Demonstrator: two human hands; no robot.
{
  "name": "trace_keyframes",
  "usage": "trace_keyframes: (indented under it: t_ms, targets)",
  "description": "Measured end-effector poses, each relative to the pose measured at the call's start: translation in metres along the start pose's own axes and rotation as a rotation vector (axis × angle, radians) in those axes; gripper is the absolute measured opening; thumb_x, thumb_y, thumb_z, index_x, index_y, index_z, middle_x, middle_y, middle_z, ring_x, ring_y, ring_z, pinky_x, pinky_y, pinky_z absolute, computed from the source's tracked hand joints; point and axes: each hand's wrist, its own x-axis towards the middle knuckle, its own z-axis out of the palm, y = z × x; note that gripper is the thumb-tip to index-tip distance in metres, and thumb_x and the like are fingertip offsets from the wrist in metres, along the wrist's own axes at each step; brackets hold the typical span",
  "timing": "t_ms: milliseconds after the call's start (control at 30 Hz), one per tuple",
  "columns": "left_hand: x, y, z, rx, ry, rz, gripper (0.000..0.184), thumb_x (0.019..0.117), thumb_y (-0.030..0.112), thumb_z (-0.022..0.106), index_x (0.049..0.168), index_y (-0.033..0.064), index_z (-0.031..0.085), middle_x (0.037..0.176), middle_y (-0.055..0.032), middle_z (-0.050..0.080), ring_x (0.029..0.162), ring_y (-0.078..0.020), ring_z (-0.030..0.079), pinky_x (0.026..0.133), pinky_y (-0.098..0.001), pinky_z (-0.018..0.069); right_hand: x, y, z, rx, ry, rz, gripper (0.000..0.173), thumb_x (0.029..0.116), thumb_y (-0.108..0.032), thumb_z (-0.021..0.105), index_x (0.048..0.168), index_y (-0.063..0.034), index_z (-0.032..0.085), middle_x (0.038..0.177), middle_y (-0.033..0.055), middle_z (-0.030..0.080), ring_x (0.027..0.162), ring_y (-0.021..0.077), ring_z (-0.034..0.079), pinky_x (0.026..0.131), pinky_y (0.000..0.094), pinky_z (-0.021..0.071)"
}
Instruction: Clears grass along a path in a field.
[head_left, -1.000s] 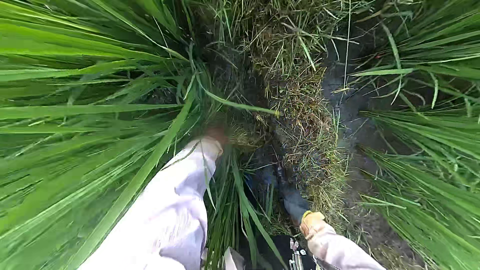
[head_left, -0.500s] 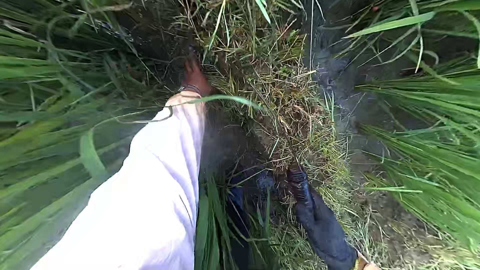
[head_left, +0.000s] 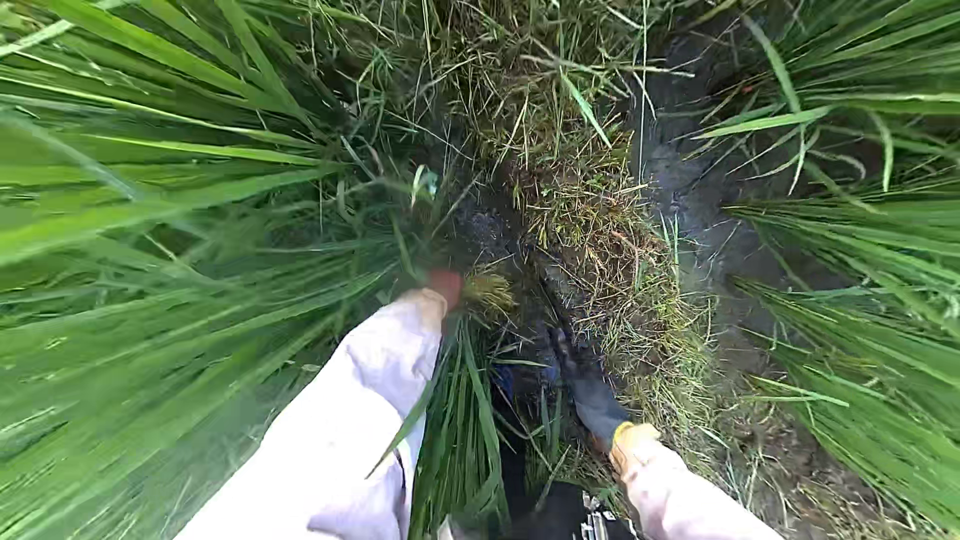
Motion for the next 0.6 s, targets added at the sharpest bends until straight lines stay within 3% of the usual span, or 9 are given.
trace_keyframes:
  t_ms: [100,167,267,333,400,467,533,567,600]
  targets:
    - [-0.019,0.013,0.036,0.093,-0.065,-0.014,0.021,0.0945,0.017,0.067,0.105,0.0000,0.074,0.116,-0.0247,0.070,0.113,-0.0452,0.065,0.094,-0.0668,0.0513,-0.055,0.049,0.000,-0.033,0.007,0.085,0.060,0.1033,-0.062,0.043,0.139,-0.0164,0.059,0.118,0.0144,0.070,0.108,0.0322,0.068,0.093,0.0596,0.0544]
    - [-0.002,0.019,0.033,0.162,0.085,0.038,0.021,0.0940,0.019,0.067,0.105,0.0037,0.076,0.127,-0.0218,0.067,0.122,-0.0446,0.060,0.102,-0.0686,0.0458,-0.068,0.056,-0.007,-0.078,0.040,0.031,0.066,0.1021,-0.067,0.039,0.149,-0.0217,0.050,0.120,0.0126,0.071,0.107,0.0308,0.070,0.093,0.0589,0.0559]
    - [0.044,0.027,0.026,0.125,0.257,0.149,0.034,0.0922,0.022,0.071,0.123,0.0076,0.073,0.155,-0.0154,0.049,0.149,-0.0439,0.034,0.122,-0.0700,0.0195,-0.085,0.049,-0.022,-0.049,0.127,-0.060,0.063,0.1014,-0.062,0.046,0.151,-0.0239,0.048,0.108,0.0118,0.073,0.095,0.0303,0.072,0.083,0.0578,0.0581]
    - [0.074,0.045,0.032,0.021,0.275,0.119,0.069,0.0879,0.027,0.077,0.150,0.0110,0.052,0.162,-0.0191,0.038,0.150,-0.0474,0.030,0.118,-0.0728,0.0231,-0.091,0.048,-0.031,0.072,0.194,-0.140,0.063,0.0988,-0.060,0.052,0.149,-0.0222,0.051,0.101,0.0085,0.074,0.086,0.0253,0.072,0.077,0.0538,0.0594]
    - [0.093,0.068,0.059,-0.094,0.230,-0.014,0.102,0.0761,0.035,0.088,0.159,0.0091,0.035,0.154,-0.0285,0.045,0.138,-0.0541,0.045,0.107,-0.0752,0.0371,-0.090,0.060,-0.031,0.185,0.275,-0.248,0.063,0.0964,-0.057,0.056,0.146,-0.0183,0.054,0.092,0.0038,0.072,0.076,0.0188,0.070,0.067,0.0479,0.0604]
    - [0.095,0.082,0.101,-0.085,0.198,-0.131,0.076,0.0809,0.025,0.084,0.146,0.0020,0.051,0.134,-0.0350,0.058,0.123,-0.0575,0.055,0.099,-0.0747,0.0441,-0.089,0.063,-0.031,0.194,0.336,-0.369,0.066,0.0966,-0.057,0.057,0.149,-0.0164,0.052,0.091,0.0016,0.073,0.073,0.0150,0.070,0.063,0.0445,0.0609]
    - [0.067,0.093,0.133,0.082,0.086,-0.159,0.038,0.0824,0.022,0.079,0.111,-0.0009,0.071,0.113,-0.0275,0.069,0.107,-0.0482,0.066,0.090,-0.0695,0.0523,-0.093,0.046,-0.032,0.171,0.356,-0.476,0.071,0.0965,-0.061,0.057,0.150,-0.0146,0.052,0.092,0.0007,0.074,0.074,0.0129,0.070,0.064,0.0425,0.0613]
    - [0.043,0.098,0.136,0.098,-0.012,-0.164,0.032,0.0858,0.021,0.076,0.109,-0.0011,0.072,0.114,-0.0256,0.070,0.109,-0.0456,0.067,0.090,-0.0667,0.0533,-0.095,0.029,-0.033,0.154,0.370,-0.525,0.071,0.0960,-0.063,0.057,0.148,-0.0150,0.053,0.092,0.0006,0.074,0.075,0.0132,0.070,0.065,0.0427,0.0611]
    - [0.013,0.101,0.123,0.027,-0.131,-0.165,0.034,0.0937,0.020,0.070,0.119,-0.0031,0.069,0.127,-0.0271,0.066,0.120,-0.0461,0.062,0.098,-0.0647,0.0508,-0.094,0.010,-0.033,0.119,0.394,-0.577,0.070,0.0962,-0.062,0.057,0.148,-0.0158,0.053,0.092,0.0017,0.074,0.077,0.0150,0.070,0.067,0.0437,0.0607]
